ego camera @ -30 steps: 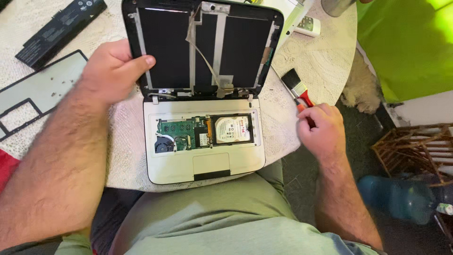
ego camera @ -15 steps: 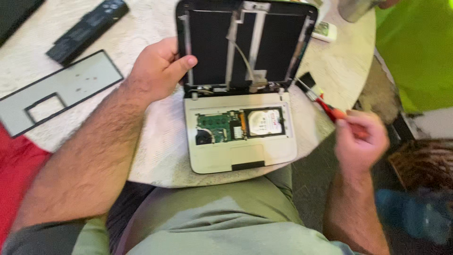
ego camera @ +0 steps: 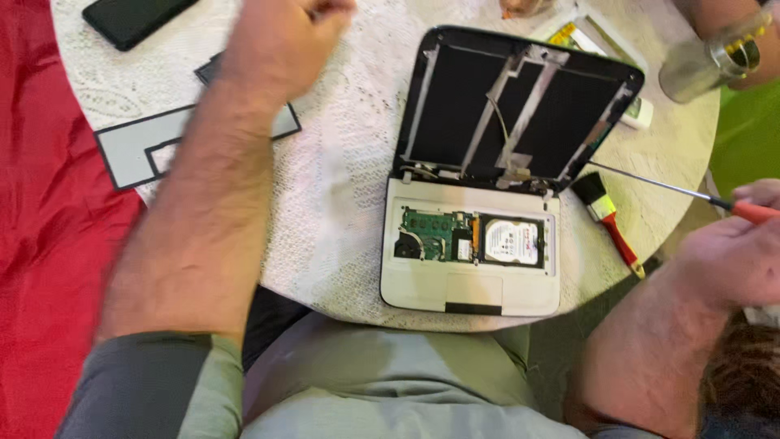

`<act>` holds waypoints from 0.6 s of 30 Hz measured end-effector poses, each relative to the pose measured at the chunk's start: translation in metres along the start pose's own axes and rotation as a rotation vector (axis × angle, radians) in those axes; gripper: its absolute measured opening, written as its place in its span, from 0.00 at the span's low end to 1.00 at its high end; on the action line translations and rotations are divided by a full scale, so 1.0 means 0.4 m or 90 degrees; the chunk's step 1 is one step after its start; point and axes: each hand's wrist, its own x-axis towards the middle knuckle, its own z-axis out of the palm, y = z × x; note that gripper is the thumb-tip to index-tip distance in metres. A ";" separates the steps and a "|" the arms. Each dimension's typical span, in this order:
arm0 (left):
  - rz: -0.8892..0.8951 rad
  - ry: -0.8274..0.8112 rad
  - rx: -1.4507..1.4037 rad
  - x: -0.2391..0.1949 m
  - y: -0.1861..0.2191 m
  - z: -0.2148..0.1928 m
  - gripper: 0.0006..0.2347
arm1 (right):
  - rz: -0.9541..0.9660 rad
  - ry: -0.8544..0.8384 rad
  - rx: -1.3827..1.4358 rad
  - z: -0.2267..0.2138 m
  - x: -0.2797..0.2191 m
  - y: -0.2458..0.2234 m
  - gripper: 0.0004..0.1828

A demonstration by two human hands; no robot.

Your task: The person installs a hard drive into a laptop, securing it with a screwdriver. They then proceed to fasten screws into the laptop's internal frame and casing using the same tool.

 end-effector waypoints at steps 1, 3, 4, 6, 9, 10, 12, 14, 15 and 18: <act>0.082 -0.041 -0.003 -0.001 -0.002 0.011 0.04 | 0.048 -0.009 -0.003 0.020 -0.003 0.016 0.20; 0.161 -0.080 -0.007 -0.008 -0.008 0.033 0.07 | 0.095 -0.020 -0.004 0.042 -0.009 0.049 0.24; 0.172 -0.139 0.017 -0.016 -0.014 0.043 0.09 | 0.197 0.054 0.014 0.045 -0.010 0.065 0.20; 0.172 -0.197 0.038 -0.023 -0.022 0.063 0.11 | 0.301 0.121 0.035 0.033 -0.015 0.106 0.16; 0.210 -0.296 0.010 -0.028 -0.006 0.073 0.32 | 0.382 0.195 0.160 0.022 -0.026 0.158 0.11; 0.169 -0.374 0.021 -0.030 0.017 0.069 0.32 | 0.421 0.231 0.179 0.034 -0.031 0.161 0.11; 0.120 -0.446 0.029 -0.028 0.043 0.069 0.33 | 0.464 0.261 0.201 0.055 -0.042 0.163 0.12; 0.103 -0.533 0.063 -0.026 0.049 0.081 0.34 | 0.534 0.278 0.246 0.068 -0.058 0.157 0.13; 0.095 -0.531 0.060 -0.020 0.035 0.097 0.34 | 0.539 0.271 0.248 0.053 -0.072 0.183 0.13; 0.180 -0.522 0.117 -0.020 0.014 0.128 0.33 | 0.560 0.243 0.279 0.033 -0.099 0.220 0.09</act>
